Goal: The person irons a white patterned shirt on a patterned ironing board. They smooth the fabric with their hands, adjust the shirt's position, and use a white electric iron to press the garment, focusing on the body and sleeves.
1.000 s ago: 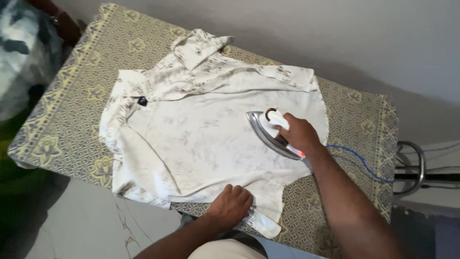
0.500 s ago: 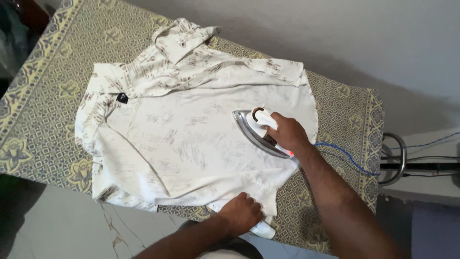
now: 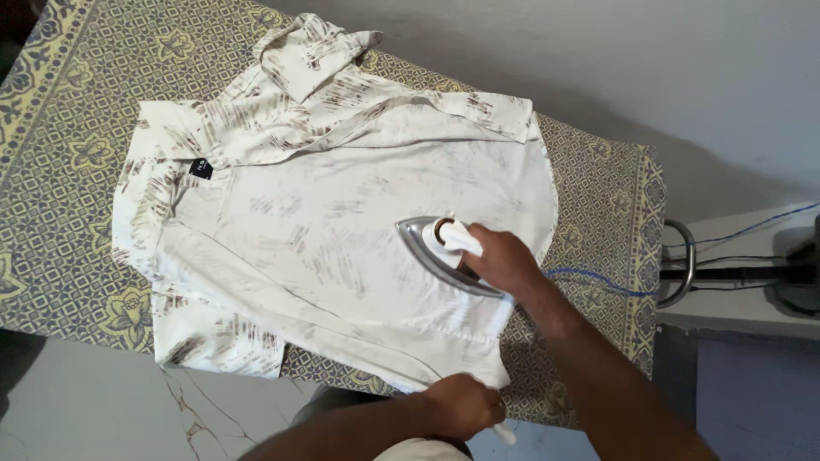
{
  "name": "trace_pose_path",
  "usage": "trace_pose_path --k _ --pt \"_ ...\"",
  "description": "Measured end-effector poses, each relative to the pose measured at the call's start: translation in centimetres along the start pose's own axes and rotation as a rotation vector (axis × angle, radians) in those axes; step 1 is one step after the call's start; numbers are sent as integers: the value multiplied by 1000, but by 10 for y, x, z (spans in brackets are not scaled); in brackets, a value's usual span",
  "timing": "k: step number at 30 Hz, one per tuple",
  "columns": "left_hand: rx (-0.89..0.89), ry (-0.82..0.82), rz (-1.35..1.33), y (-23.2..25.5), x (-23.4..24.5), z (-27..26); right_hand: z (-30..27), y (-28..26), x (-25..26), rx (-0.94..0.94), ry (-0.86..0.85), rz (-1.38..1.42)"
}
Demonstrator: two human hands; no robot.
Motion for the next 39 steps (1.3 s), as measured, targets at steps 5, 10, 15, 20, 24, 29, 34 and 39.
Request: trace_pose_path --k 5,10,15,20,24,29,34,39 --pt "-46 -37 -113 11 0 1 -31 -26 -19 96 -82 47" --pt "19 -67 -134 8 2 4 -64 -60 -35 281 -149 18" --pt "180 -164 -214 -5 -27 9 -64 -57 -32 386 -78 19" --pt "448 -169 -373 -19 -24 4 -29 -15 -14 299 33 -20" --pt "603 -83 -126 -8 23 6 7 4 6 206 -14 -139" --pt "999 -1 10 -30 32 29 15 2 29 304 -71 -66" --pt "996 146 416 -50 -21 51 6 8 31 378 -58 -50" --pt "973 106 530 -58 -33 53 13 10 23 389 -134 -26"
Point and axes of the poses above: each hand's wrist, its own z-axis towards the middle knuckle, its own x-axis out of the back of the hand, y = z × x, the point moved 9 cm from there along z, towards the middle knuckle, and after that the axes turned 5 degrees about y, right-handed, at the moved point
